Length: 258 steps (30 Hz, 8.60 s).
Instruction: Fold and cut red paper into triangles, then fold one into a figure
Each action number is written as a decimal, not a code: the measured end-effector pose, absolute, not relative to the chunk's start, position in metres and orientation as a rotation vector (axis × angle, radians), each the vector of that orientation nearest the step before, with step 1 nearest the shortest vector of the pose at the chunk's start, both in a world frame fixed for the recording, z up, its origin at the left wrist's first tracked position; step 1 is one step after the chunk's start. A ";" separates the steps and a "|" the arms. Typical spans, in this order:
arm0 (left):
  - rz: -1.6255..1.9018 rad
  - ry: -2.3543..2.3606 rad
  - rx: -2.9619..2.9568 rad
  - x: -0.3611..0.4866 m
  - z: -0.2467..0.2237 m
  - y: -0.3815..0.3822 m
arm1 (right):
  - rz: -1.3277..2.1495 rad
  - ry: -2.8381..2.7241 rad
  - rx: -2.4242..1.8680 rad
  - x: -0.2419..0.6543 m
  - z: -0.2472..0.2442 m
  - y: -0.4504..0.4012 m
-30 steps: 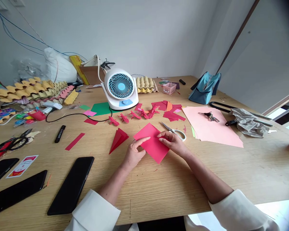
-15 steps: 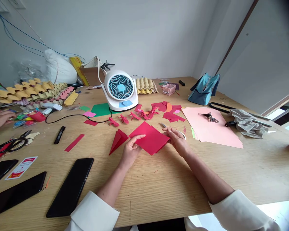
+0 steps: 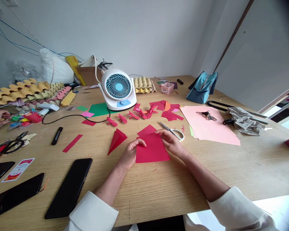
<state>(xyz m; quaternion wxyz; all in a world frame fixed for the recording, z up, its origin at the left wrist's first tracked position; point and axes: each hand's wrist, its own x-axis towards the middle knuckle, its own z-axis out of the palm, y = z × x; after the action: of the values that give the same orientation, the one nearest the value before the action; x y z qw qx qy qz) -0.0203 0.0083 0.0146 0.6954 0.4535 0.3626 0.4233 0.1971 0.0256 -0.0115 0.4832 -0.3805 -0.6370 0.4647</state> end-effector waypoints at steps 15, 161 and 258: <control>1.190 0.847 1.099 -0.020 0.003 0.016 | 1.060 -1.443 -0.974 0.197 -0.007 0.029; 1.432 1.118 2.140 -0.028 0.034 0.002 | 1.420 -1.187 -0.894 0.185 0.017 0.013; 1.548 1.253 2.248 -0.025 0.033 -0.004 | 1.402 -0.947 -0.852 0.185 0.019 0.012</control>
<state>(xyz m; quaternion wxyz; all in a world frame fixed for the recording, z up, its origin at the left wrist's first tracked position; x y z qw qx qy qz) -0.0250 -0.0039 0.0333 0.0691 0.7467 0.4162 0.5142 0.1849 0.0116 0.0188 0.5841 -0.3653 -0.4056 0.6007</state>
